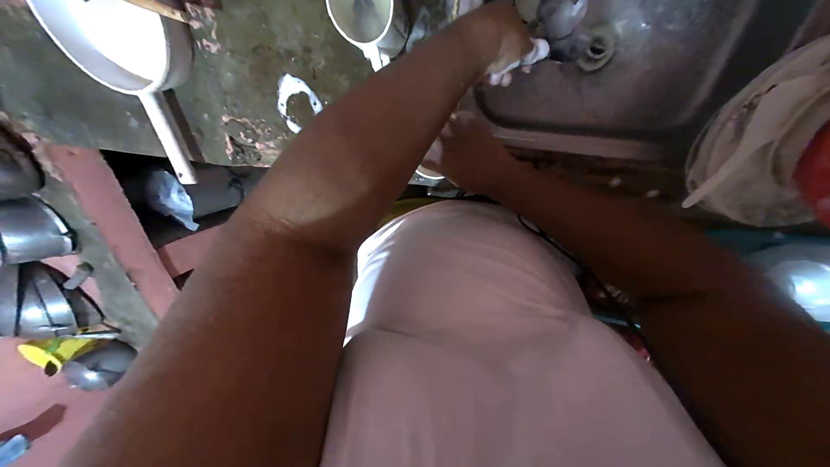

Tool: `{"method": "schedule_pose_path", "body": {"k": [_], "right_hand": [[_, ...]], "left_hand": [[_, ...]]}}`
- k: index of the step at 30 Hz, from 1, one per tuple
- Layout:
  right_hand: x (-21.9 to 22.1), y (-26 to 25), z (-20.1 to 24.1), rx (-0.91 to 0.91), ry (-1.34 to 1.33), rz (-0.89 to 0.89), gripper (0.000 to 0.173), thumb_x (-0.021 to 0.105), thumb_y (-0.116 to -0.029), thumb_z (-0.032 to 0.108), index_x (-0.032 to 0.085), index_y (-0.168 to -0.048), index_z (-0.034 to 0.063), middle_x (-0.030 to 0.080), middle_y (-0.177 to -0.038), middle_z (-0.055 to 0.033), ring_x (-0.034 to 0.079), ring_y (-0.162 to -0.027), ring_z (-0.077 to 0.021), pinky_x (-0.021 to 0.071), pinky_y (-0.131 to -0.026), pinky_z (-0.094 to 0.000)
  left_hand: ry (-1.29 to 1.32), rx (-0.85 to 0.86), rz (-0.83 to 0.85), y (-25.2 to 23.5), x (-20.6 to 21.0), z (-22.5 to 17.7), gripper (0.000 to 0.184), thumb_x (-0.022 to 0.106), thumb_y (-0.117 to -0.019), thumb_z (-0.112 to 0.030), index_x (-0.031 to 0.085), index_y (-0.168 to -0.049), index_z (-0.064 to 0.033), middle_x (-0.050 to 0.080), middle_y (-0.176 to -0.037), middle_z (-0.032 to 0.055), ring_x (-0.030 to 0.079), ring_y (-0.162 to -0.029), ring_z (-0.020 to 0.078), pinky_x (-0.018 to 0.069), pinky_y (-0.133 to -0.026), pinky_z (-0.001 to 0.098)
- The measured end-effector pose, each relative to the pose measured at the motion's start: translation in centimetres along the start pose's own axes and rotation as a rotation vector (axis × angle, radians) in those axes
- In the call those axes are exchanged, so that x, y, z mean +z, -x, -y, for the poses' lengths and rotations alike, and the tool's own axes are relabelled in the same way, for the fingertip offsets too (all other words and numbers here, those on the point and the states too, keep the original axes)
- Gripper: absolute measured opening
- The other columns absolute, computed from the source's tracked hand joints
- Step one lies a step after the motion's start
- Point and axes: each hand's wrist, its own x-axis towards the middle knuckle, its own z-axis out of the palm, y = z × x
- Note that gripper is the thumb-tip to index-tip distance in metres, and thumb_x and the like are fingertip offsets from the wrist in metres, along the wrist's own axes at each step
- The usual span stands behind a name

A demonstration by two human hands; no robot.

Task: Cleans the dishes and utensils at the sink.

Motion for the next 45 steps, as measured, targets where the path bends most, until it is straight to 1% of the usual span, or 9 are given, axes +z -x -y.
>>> {"method": "schedule_pose_path", "body": {"k": [7,10,16,18,20,25,30,38,45], "right_hand": [[2.3,-2.3,0.1,0.056,0.089,0.146,0.023,0.051,-0.1032,0.009,0.068,-0.117,0.0069,0.065,-0.122,-0.0254,0.061,-0.115,-0.0472,0.0482,-0.094,-0.0656],[-0.5,0.0,0.0,0.044,-0.060,0.172,0.036,0.055,-0.1023,0.013,0.066,-0.135,0.0202,0.058,-0.138,-0.0297,0.048,-0.133,-0.0546,0.0360,-0.107,-0.0731],[-3.0,7.5,-3.2,0.210,-0.484,-0.656,0.019,0.077,-0.0883,0.014,0.067,-0.091,-0.0016,0.068,-0.105,-0.0196,0.065,-0.105,-0.0258,0.0553,-0.092,-0.0378],[-4.3,10.1,-4.2,0.486,-0.811,-0.743,0.024,0.068,-0.0922,0.009,0.065,-0.110,-0.0064,0.067,-0.116,-0.0134,0.066,-0.108,-0.0181,0.0576,-0.093,-0.0344],[-5.3,11.9,-5.0,0.711,-1.252,-0.866,0.034,0.059,-0.0952,0.010,0.058,-0.128,-0.0002,0.068,-0.118,-0.0115,0.068,-0.107,-0.0238,0.0599,-0.092,-0.0463],[-6.4,14.5,-5.7,0.900,-1.511,-0.927,0.042,0.056,-0.0934,0.015,0.054,-0.135,0.0084,0.064,-0.123,-0.0136,0.066,-0.111,-0.0293,0.0587,-0.091,-0.0537],[-6.8,15.0,-5.6,1.010,-1.150,-0.914,0.034,0.063,-0.0944,0.013,0.060,-0.128,0.0060,0.069,-0.114,-0.0075,0.070,-0.102,-0.0212,0.0634,-0.085,-0.0437],[-8.3,14.3,-7.6,1.026,-0.585,-0.805,0.031,0.066,-0.0941,0.023,0.064,-0.117,0.0022,0.067,-0.108,-0.0092,0.066,-0.099,-0.0125,0.0572,-0.089,-0.0335],[-9.2,12.0,-8.4,0.815,-0.079,-0.776,0.025,0.071,-0.0879,0.017,0.067,-0.106,-0.0001,0.063,-0.117,-0.0224,0.061,-0.113,-0.0299,0.0516,-0.096,-0.0378]], "left_hand": [[0.067,0.052,0.022,0.3,-0.6,1.6,0.040,0.060,-0.1010,-0.051,0.068,-0.112,-0.0142,0.057,-0.074,-0.0042,0.049,-0.052,0.0043,0.0450,-0.052,0.0208],[0.148,0.066,0.036,0.7,-0.7,2.3,0.034,0.059,-0.1031,-0.045,0.068,-0.111,-0.0140,0.059,-0.073,-0.0060,0.049,-0.052,0.0024,0.0423,-0.051,0.0184],[0.070,0.065,0.032,1.0,-0.9,2.8,0.034,0.056,-0.1048,-0.044,0.063,-0.116,-0.0124,0.066,-0.086,-0.0038,0.051,-0.057,0.0030,0.0435,-0.054,0.0214],[0.016,0.065,0.017,0.8,-0.7,2.7,0.035,0.052,-0.1067,-0.043,0.062,-0.115,-0.0102,0.064,-0.085,-0.0017,0.051,-0.058,0.0058,0.0448,-0.055,0.0242],[0.024,0.068,0.017,0.7,-0.3,2.8,0.035,0.053,-0.1068,-0.042,0.062,-0.115,-0.0096,0.062,-0.083,-0.0008,0.054,-0.062,0.0074,0.0479,-0.059,0.0261],[0.304,0.076,0.049,1.1,1.6,3.9,0.028,0.055,-0.1071,-0.034,0.059,-0.124,-0.0114,0.064,-0.081,0.0005,0.058,-0.057,0.0075,0.0489,-0.050,0.0215],[0.252,0.026,-0.015,2.2,3.5,4.4,0.033,0.053,-0.1069,-0.040,0.063,-0.125,-0.0142,0.066,-0.088,0.0005,0.059,-0.067,0.0091,0.0516,-0.063,0.0287],[0.399,-0.039,-0.046,2.3,6.2,4.3,0.038,0.049,-0.1077,-0.044,0.065,-0.121,-0.0128,0.065,-0.084,0.0017,0.057,-0.063,0.0110,0.0483,-0.058,0.0298],[0.476,-0.075,-0.017,2.1,6.8,3.2,0.033,0.054,-0.1057,-0.037,0.064,-0.129,-0.0163,0.070,-0.096,0.0019,0.065,-0.078,0.0129,0.0554,-0.070,0.0340]]}}
